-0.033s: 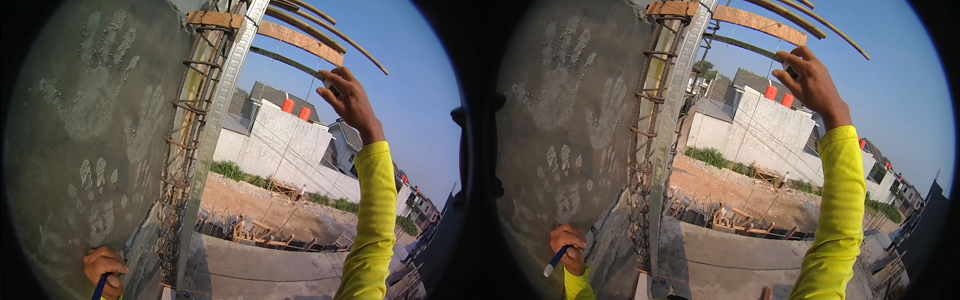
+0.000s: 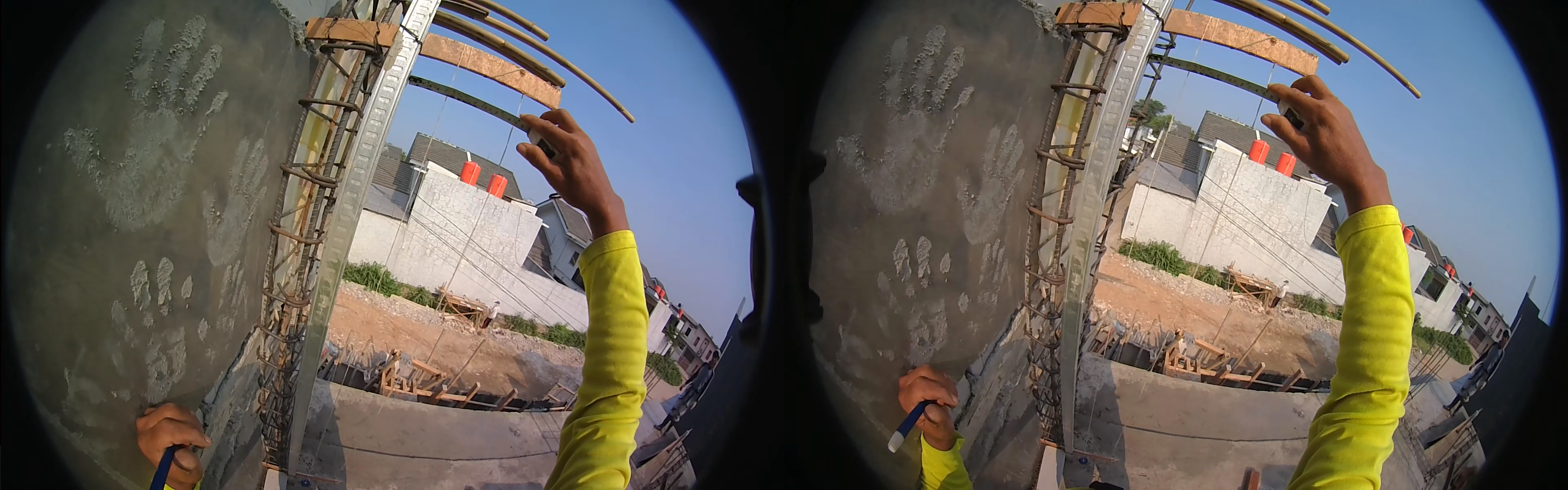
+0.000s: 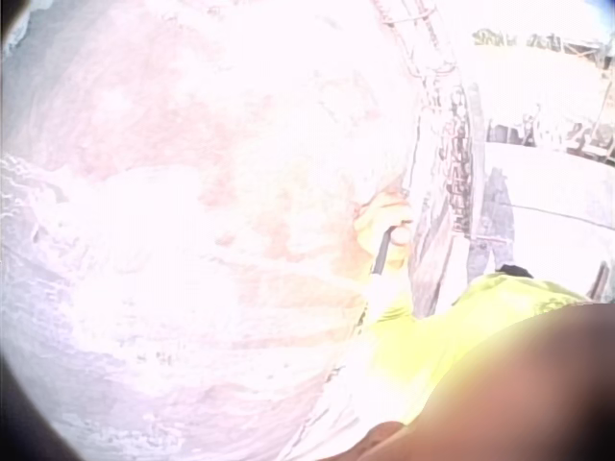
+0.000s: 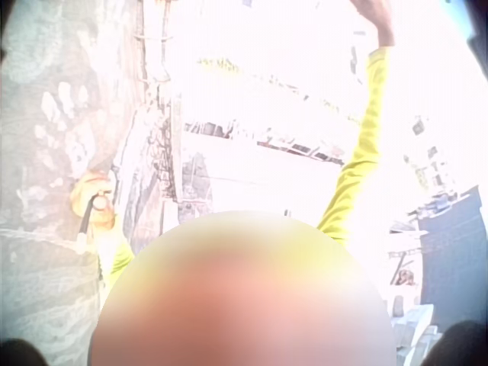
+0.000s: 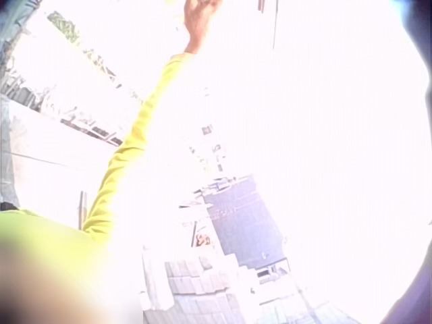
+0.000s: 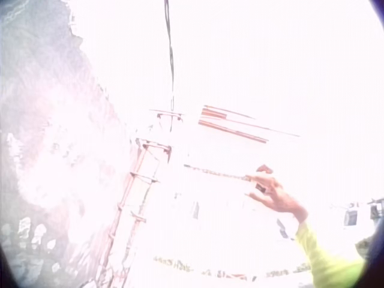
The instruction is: The person measures a vertical wall section with a tape measure and marks it with a pen, then uses a spirit level to check plumb on the same wall and on a rebar column. The person also picks up and places a white block near the wall.
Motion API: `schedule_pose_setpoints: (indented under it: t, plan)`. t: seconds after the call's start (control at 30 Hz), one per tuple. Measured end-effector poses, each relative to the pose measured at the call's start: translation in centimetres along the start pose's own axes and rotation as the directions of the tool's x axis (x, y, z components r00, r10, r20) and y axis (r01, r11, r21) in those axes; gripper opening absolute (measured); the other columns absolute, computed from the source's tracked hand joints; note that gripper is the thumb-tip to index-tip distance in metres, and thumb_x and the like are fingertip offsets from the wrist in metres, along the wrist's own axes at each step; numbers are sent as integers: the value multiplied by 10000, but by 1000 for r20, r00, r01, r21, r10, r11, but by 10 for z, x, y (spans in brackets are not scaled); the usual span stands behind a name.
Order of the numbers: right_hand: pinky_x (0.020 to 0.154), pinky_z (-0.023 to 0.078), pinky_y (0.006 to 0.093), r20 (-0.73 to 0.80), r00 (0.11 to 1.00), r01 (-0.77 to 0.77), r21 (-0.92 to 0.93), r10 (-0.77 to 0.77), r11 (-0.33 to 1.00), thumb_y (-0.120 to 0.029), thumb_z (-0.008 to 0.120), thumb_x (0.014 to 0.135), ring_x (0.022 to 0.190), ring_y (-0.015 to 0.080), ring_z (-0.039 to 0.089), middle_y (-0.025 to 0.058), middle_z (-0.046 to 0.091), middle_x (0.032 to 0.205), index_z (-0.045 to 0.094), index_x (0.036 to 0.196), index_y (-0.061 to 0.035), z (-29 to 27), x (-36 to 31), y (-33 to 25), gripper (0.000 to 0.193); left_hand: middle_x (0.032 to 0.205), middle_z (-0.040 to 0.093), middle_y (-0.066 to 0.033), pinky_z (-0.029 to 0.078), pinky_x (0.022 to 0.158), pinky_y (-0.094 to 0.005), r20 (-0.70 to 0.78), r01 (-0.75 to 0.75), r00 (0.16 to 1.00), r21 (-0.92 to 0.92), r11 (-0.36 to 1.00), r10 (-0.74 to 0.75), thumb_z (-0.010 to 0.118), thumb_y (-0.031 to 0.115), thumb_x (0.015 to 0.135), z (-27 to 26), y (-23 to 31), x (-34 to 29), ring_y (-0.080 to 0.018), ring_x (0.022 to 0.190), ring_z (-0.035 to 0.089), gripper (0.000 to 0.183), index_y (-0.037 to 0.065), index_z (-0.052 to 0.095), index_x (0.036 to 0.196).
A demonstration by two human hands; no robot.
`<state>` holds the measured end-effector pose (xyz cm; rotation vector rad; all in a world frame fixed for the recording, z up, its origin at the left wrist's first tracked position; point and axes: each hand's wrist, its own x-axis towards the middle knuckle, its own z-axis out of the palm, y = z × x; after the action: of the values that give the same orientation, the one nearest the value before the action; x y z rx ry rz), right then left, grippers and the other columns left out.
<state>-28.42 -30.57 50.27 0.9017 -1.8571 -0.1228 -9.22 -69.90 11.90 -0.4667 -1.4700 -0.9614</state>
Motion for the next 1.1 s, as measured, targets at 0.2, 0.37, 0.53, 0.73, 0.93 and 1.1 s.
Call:
schedule_pose_setpoints:
  t: [0.2,0.37,0.53,0.73,0.93,1.1]
  plan:
    - [832,598,407,5,1000,-14,-19,14,1000,-357,697,958,984,322,694,167,621,1152,667,1277,-26,0,0,-1,461,552,499,-15,395,419,-251,4,-49,999,26,998,49,506,501,1029,0,0,2,-113,422,494,535,98,550,681]
    - [828,596,408,14,1000,-6,-17,6,1000,-359,697,956,983,319,694,168,622,1148,667,1280,-28,-1,1,-1,465,556,496,-18,397,418,-252,-4,-15,1000,43,999,15,508,489,1028,0,0,0,-113,418,491,534,94,549,671]
    - [823,592,411,13,1000,10,-18,-10,1000,-360,705,948,971,319,694,171,625,1140,665,1282,-26,-3,1,-1,474,558,491,-18,400,417,-251,5,-25,1000,13,1000,25,514,469,1025,0,-1,0,-110,413,486,522,87,551,670]
    - [790,585,385,-41,998,40,-24,-41,999,-380,723,938,915,302,712,152,625,1121,696,1209,-37,2,0,1,438,558,492,-17,404,417,-252,2,-13,1000,17,1000,13,520,487,1023,0,-1,0,-110,411,486,530,87,550,676]
    - [800,585,381,-33,998,55,-28,-56,998,-364,729,936,930,307,709,151,621,1114,693,1213,-36,0,1,2,430,564,487,-19,399,416,-250,9,-1,1000,8,1000,1,521,475,1024,-2,-2,-3,-106,411,482,522,81,545,683]
    - [791,592,372,-36,996,85,-33,-86,996,-381,724,940,951,298,707,149,621,1105,692,1227,-48,4,1,9,440,579,477,-27,381,407,-242,44,-27,999,-21,999,28,535,462,1025,-1,0,1,-96,412,468,523,63,539,688]
